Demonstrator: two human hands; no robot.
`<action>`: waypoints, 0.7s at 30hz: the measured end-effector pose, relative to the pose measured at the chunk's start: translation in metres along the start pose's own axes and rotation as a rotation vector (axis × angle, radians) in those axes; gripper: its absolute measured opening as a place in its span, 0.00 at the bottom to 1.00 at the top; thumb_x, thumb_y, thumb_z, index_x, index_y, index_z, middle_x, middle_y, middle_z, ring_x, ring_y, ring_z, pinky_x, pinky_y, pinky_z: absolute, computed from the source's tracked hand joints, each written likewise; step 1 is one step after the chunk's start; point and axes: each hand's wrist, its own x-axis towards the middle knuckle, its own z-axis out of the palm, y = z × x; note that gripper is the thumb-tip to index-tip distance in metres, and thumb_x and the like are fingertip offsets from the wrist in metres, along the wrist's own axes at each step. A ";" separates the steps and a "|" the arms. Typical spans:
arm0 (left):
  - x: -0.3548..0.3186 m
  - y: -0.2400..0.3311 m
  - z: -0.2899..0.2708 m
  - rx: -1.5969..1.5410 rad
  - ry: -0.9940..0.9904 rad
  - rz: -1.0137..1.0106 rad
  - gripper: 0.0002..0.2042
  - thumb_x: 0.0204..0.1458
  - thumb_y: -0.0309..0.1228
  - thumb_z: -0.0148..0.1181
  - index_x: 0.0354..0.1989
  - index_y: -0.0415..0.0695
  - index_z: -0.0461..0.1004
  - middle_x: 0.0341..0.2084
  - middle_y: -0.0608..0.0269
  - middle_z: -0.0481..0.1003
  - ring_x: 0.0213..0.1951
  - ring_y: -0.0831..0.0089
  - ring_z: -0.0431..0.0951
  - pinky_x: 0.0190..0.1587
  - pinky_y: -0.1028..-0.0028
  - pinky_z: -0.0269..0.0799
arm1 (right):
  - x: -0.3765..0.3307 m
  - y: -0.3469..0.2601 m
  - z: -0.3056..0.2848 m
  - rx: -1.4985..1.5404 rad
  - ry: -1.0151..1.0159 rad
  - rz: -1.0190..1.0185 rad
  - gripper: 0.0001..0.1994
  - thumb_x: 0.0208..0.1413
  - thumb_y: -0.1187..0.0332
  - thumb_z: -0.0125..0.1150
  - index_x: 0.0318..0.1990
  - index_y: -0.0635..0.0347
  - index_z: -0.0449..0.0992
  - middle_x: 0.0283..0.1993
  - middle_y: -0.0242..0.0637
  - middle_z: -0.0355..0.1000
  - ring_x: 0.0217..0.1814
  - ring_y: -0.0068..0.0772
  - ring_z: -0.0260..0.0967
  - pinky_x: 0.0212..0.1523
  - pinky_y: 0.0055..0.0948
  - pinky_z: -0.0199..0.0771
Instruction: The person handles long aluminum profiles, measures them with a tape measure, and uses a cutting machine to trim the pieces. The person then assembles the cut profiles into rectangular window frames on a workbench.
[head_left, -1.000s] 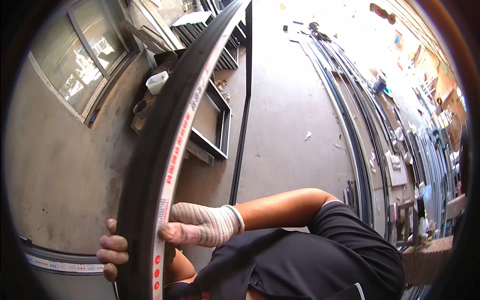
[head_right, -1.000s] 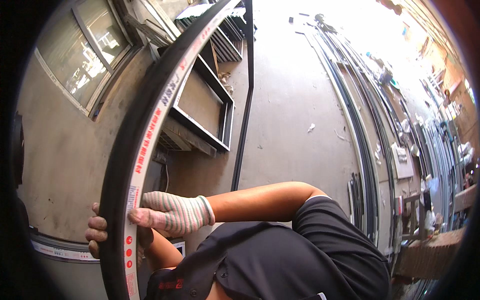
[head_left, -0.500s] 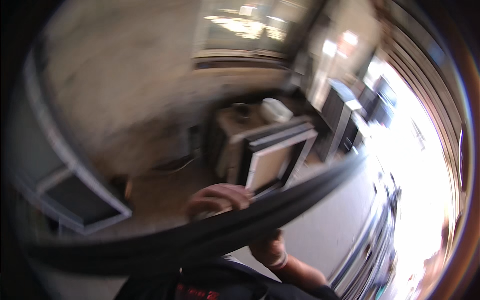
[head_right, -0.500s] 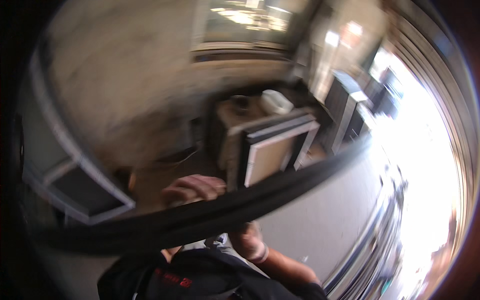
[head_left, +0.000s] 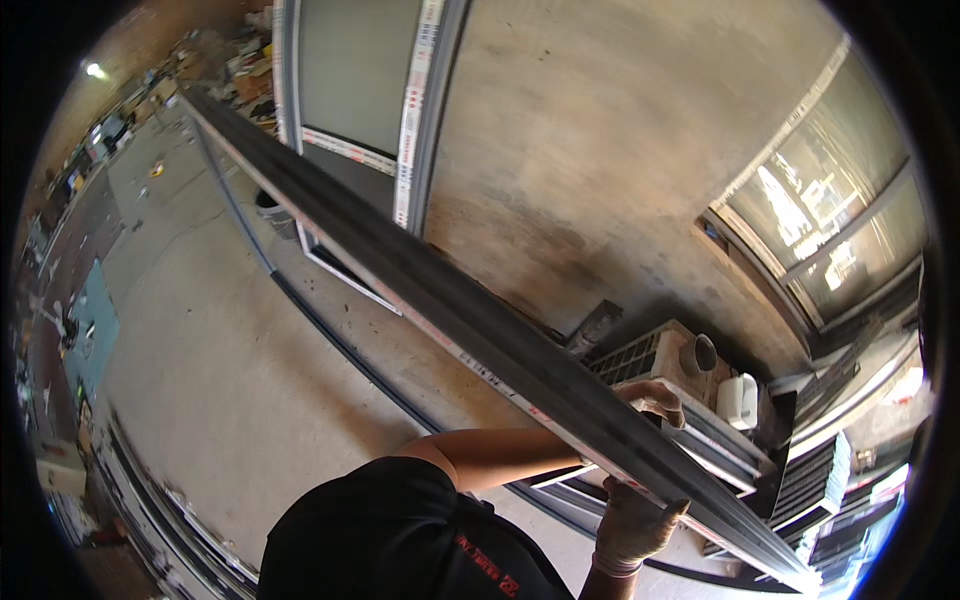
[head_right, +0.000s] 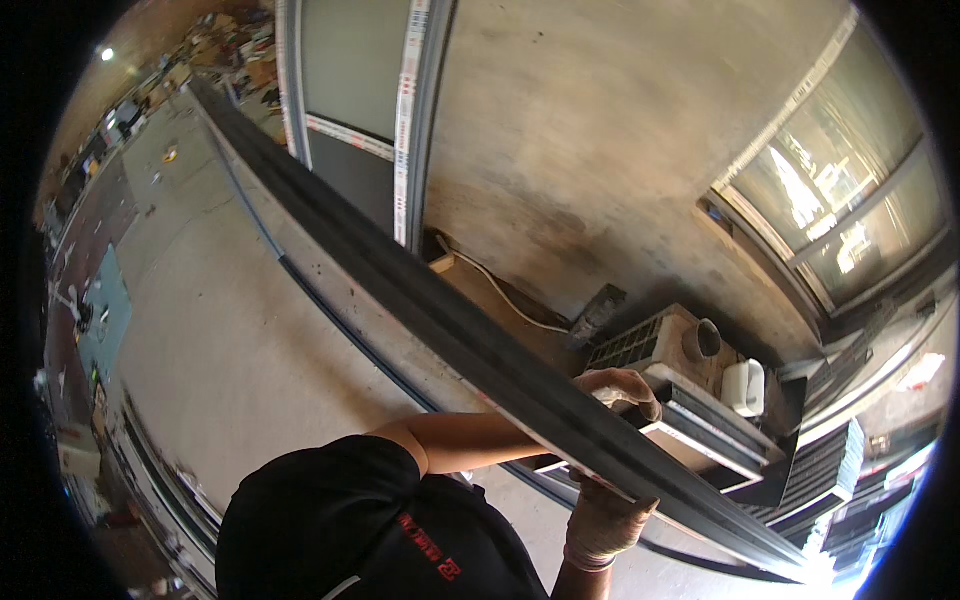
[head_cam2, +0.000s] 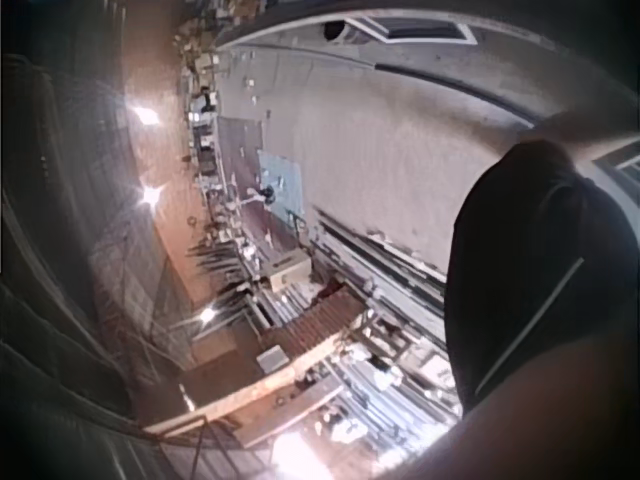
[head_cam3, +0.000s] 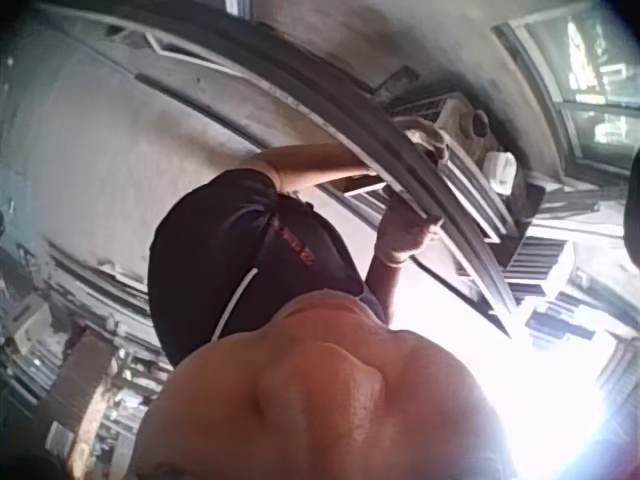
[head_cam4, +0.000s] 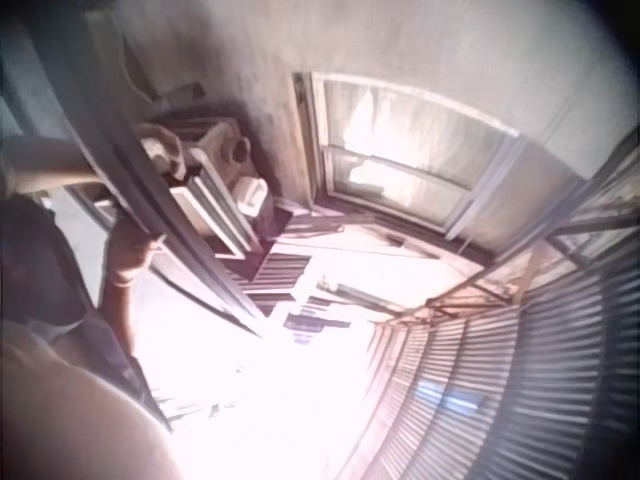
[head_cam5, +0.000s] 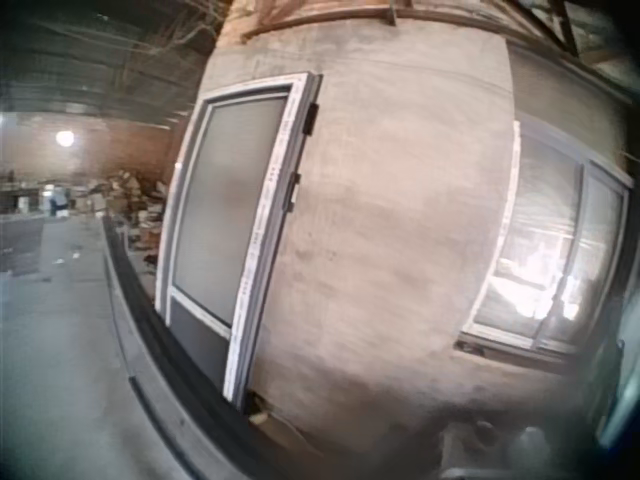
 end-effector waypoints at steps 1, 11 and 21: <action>-0.001 -0.005 0.004 -0.572 0.079 -0.110 0.29 0.56 0.32 0.67 0.63 0.40 0.63 0.49 0.51 0.72 0.54 0.62 0.75 0.60 0.63 0.71 | 0.005 -0.001 0.003 -0.008 0.014 0.002 0.27 0.66 0.43 0.50 0.61 0.54 0.71 0.57 0.41 0.76 0.51 0.41 0.78 0.42 0.47 0.81; -0.025 0.003 -0.061 0.216 0.151 -0.376 0.28 0.61 0.49 0.59 0.57 0.35 0.67 0.54 0.60 0.73 0.56 0.78 0.72 0.59 0.69 0.71 | 0.062 0.010 -0.004 0.071 -0.144 0.030 0.23 0.65 0.49 0.57 0.59 0.54 0.72 0.55 0.42 0.76 0.53 0.43 0.77 0.47 0.44 0.82; 0.010 0.162 -0.221 0.268 0.902 -0.571 0.52 0.47 0.81 0.36 0.54 0.37 0.67 0.42 0.47 0.77 0.43 0.57 0.82 0.52 0.52 0.79 | 0.159 0.030 -0.001 0.003 0.009 0.068 0.24 0.56 0.46 0.62 0.48 0.56 0.78 0.39 0.36 0.80 0.37 0.32 0.79 0.33 0.32 0.81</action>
